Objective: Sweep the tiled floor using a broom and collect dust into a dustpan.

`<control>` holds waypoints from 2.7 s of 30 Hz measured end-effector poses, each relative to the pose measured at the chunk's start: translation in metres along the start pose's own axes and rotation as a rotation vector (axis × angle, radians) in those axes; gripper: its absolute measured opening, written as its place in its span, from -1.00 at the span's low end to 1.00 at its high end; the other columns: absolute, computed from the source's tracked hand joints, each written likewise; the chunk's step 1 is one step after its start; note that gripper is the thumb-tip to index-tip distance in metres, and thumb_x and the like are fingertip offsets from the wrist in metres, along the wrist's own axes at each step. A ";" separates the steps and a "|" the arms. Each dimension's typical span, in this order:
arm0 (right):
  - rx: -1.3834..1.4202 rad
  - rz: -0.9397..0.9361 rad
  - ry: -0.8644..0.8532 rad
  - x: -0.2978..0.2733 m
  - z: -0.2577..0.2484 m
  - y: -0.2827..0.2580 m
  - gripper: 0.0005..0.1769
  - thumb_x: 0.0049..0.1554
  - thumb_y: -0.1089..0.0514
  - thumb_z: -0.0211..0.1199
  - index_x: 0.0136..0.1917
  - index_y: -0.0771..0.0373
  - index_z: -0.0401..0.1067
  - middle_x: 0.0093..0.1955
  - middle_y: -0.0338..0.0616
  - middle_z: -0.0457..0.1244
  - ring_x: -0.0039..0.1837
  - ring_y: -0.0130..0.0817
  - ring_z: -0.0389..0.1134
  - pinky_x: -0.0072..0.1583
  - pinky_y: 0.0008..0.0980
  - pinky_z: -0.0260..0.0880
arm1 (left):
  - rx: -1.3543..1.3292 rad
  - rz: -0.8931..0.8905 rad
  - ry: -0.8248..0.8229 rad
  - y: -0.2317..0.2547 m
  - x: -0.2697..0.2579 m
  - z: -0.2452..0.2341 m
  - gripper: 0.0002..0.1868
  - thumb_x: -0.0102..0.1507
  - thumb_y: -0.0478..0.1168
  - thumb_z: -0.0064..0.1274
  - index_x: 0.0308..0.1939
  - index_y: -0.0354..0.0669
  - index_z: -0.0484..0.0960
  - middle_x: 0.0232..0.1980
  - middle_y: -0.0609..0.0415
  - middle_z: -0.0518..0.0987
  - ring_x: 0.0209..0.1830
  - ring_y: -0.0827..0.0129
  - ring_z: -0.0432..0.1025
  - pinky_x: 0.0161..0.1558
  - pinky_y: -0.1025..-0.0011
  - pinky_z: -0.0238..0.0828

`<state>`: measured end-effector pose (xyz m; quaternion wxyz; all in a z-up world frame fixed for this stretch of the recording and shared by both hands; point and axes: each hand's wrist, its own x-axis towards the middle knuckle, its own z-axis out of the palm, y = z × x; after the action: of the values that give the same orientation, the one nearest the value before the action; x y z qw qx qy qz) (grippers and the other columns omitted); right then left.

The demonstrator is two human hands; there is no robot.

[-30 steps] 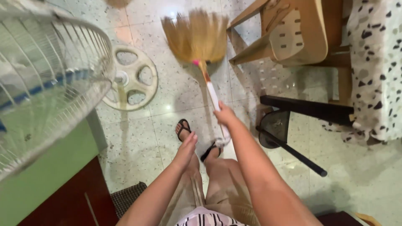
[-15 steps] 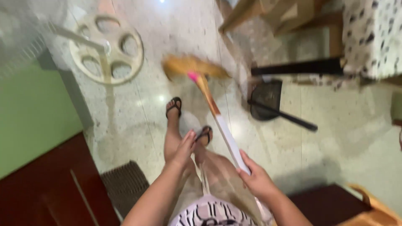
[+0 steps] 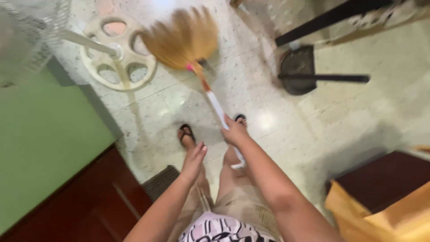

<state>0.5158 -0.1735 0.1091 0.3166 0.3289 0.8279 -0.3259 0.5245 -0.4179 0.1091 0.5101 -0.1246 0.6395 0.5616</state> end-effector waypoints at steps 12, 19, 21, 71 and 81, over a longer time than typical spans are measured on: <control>-0.075 0.147 -0.126 -0.308 -0.002 0.033 -0.13 0.10 -0.06 0.20 0.63 -0.27 0.00 0.02 0.09 0.39 0.03 0.06 0.46 0.11 -0.09 0.46 | -0.109 -0.171 -0.111 -0.030 -0.082 -0.084 -0.23 0.31 0.16 -0.03 0.51 -0.15 0.31 0.56 -0.06 0.31 0.57 0.25 0.13 0.47 0.34 -0.01; -0.123 -0.031 -0.051 -0.184 0.049 -0.010 -0.23 0.16 -0.10 0.13 0.60 -0.36 0.05 -0.03 0.11 0.38 0.03 0.11 0.41 0.10 -0.01 0.42 | -0.214 -0.180 -0.136 0.013 -0.093 -0.077 -0.15 0.30 0.21 -0.05 0.57 -0.10 0.16 0.62 0.02 0.19 0.62 0.30 0.02 0.51 0.31 -0.12; -0.148 -0.189 0.119 -0.114 0.089 0.020 -0.17 0.05 -0.04 0.21 0.57 -0.24 0.08 0.27 0.25 0.26 0.18 0.22 0.33 0.11 -0.02 0.39 | -0.179 -0.143 -0.123 0.020 -0.097 -0.073 -0.16 0.31 0.21 -0.07 0.56 -0.11 0.16 0.61 0.02 0.20 0.62 0.27 0.04 0.53 0.29 -0.10; 1.131 0.074 -0.735 0.102 -0.391 -0.270 -0.64 0.18 -0.10 0.16 0.04 0.23 0.43 -0.22 -0.09 0.39 -0.31 -0.32 0.36 -0.35 -0.32 0.36 | 0.184 0.642 0.044 0.489 0.089 -0.013 -0.32 0.34 0.01 0.05 0.47 -0.20 0.30 0.40 -0.11 0.48 0.42 0.25 0.35 0.37 0.35 0.24; 0.765 -0.102 -0.685 0.169 -0.561 -0.374 -0.70 0.29 -0.08 0.18 0.03 0.20 0.38 -0.24 -0.24 0.33 -0.33 -0.48 0.28 -0.32 -0.46 0.32 | 0.463 0.891 0.290 0.655 0.195 0.010 -0.30 0.26 -0.24 0.09 0.50 -0.11 0.31 0.57 -0.36 0.13 0.53 -0.12 0.15 0.46 0.21 0.13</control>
<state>-0.0372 0.0891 0.4376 0.4104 0.2549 0.5130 -0.7095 -0.0373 -0.1076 0.3436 0.1421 0.1991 0.8021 0.5448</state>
